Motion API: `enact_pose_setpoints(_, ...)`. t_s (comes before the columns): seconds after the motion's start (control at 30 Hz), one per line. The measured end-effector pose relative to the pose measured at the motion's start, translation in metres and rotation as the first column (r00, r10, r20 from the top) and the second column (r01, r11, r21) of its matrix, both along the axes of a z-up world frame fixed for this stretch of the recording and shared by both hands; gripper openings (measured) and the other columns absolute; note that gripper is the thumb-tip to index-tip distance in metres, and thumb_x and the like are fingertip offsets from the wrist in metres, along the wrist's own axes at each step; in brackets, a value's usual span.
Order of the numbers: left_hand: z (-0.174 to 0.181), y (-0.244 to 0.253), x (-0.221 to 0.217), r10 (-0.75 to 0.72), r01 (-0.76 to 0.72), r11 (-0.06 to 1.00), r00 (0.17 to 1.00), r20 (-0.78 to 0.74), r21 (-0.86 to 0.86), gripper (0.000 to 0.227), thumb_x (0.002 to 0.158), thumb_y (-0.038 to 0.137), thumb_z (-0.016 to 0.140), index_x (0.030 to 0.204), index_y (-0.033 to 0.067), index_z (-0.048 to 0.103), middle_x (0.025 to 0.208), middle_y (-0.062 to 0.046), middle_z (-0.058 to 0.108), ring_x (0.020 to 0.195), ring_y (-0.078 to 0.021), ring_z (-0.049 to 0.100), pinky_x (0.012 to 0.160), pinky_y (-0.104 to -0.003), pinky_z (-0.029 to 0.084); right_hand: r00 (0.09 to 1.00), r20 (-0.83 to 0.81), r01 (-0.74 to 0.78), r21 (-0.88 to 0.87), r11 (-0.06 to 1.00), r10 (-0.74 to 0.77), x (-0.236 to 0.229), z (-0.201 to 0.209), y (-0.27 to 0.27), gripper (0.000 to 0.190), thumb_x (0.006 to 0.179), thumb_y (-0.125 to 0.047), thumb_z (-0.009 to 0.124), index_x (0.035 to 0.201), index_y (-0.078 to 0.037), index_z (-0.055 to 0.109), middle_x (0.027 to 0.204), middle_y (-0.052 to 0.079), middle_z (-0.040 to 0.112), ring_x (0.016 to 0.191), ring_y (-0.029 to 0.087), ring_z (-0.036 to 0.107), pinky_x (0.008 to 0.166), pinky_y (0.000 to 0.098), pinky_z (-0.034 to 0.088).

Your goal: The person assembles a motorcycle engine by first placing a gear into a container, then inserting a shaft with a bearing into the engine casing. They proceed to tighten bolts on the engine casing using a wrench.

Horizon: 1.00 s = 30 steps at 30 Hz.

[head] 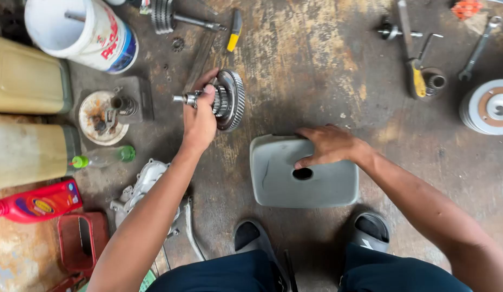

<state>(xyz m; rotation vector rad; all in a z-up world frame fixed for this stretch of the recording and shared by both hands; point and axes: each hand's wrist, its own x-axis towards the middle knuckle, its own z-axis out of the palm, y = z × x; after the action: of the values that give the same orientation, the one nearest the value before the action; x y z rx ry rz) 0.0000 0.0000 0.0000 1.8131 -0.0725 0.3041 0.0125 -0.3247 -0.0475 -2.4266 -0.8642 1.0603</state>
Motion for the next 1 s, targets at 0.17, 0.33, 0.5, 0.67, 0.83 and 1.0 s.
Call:
enact_pose_setpoints(0.17, -0.015, 0.009, -0.005, 0.063, -0.069, 0.996, 0.994, -0.084, -0.062, 0.039, 0.105, 0.021, 0.045, 0.136, 0.0126, 0.066, 0.131, -0.020, 0.063, 0.131, -0.0338, 0.055, 0.118, -0.050, 0.036, 0.977, -0.170, 0.131, 0.006, 0.991, -0.128, 0.018, 0.024, -0.030, 0.068, 0.086, -0.058, 0.071, 0.132, -0.008, 0.067, 0.119, 0.029, 0.073, 0.116, 0.051, 0.067, 0.106, 0.0616, 0.050)
enact_pose_setpoints(0.33, -0.004, -0.003, -0.002, 0.061, -0.139, 0.950, 0.960, -0.272, -0.278, 0.039, 0.099, 0.018, 0.045, 0.129, 0.0054, 0.067, 0.131, -0.011, 0.067, 0.119, -0.0222, 0.061, 0.106, -0.036, 0.046, 0.797, -0.070, 0.588, -0.129, 0.798, -0.599, 0.061, 0.083, -0.089, 0.081, 0.091, -0.054, 0.048, 0.153, -0.002, 0.050, 0.128, 0.036, 0.063, 0.107, 0.057, 0.065, 0.080, 0.0724, 0.058)
enact_pose_setpoints(0.5, -0.003, -0.021, 0.006, 0.011, -0.089, 0.935, 0.975, -0.222, -0.343, 0.041, 0.100, 0.022, 0.045, 0.128, 0.0013, 0.067, 0.133, -0.012, 0.067, 0.123, -0.0240, 0.060, 0.109, -0.036, 0.043, 0.526, 0.053, 0.782, 0.362, 0.507, -0.849, 0.065, 0.055, -0.128, 0.061, 0.124, -0.037, 0.053, 0.142, 0.021, 0.051, 0.132, 0.048, 0.053, 0.110, 0.064, 0.058, 0.089, 0.0602, 0.055)
enact_pose_setpoints(0.67, 0.008, -0.045, -0.007, -0.110, -0.017, 0.895, 0.960, -0.258, -0.446, 0.044, 0.098, 0.025, 0.046, 0.128, 0.0009, 0.067, 0.126, -0.012, 0.070, 0.113, -0.0216, 0.063, 0.102, -0.035, 0.049, 0.563, -0.066, 0.826, 0.076, 0.559, -0.824, 0.046, 0.066, -0.073, 0.072, 0.106, -0.056, 0.047, 0.146, 0.004, 0.052, 0.137, 0.032, 0.057, 0.117, 0.051, 0.058, 0.099, 0.0639, 0.048)
enact_pose_setpoints(0.83, 0.022, -0.076, -0.015, -0.214, 0.034, 0.882, 0.917, -0.336, -0.471, 0.047, 0.100, 0.026, 0.042, 0.135, 0.0018, 0.062, 0.130, -0.018, 0.067, 0.105, -0.0247, 0.070, 0.090, -0.035, 0.062, 0.762, 0.055, 0.634, 0.137, 0.761, -0.645, 0.040, 0.029, -0.066, 0.068, 0.110, -0.054, 0.038, 0.145, 0.002, 0.055, 0.119, 0.032, 0.068, 0.090, 0.042, 0.074, 0.076, 0.0525, 0.063)
enact_pose_setpoints(1.0, 0.039, -0.106, -0.027, -0.061, -0.008, 0.969, 0.961, -0.271, -0.245, 0.042, 0.103, 0.036, 0.045, 0.127, 0.0188, 0.075, 0.129, -0.020, 0.069, 0.130, -0.0349, 0.059, 0.119, -0.046, 0.037, 0.662, 0.705, -0.144, 0.451, 0.881, -0.252, -0.073, 0.014, -0.048, 0.022, 0.098, -0.020, 0.065, 0.105, 0.001, 0.066, 0.087, 0.018, 0.058, 0.074, 0.039, 0.065, 0.063, 0.0481, 0.054)
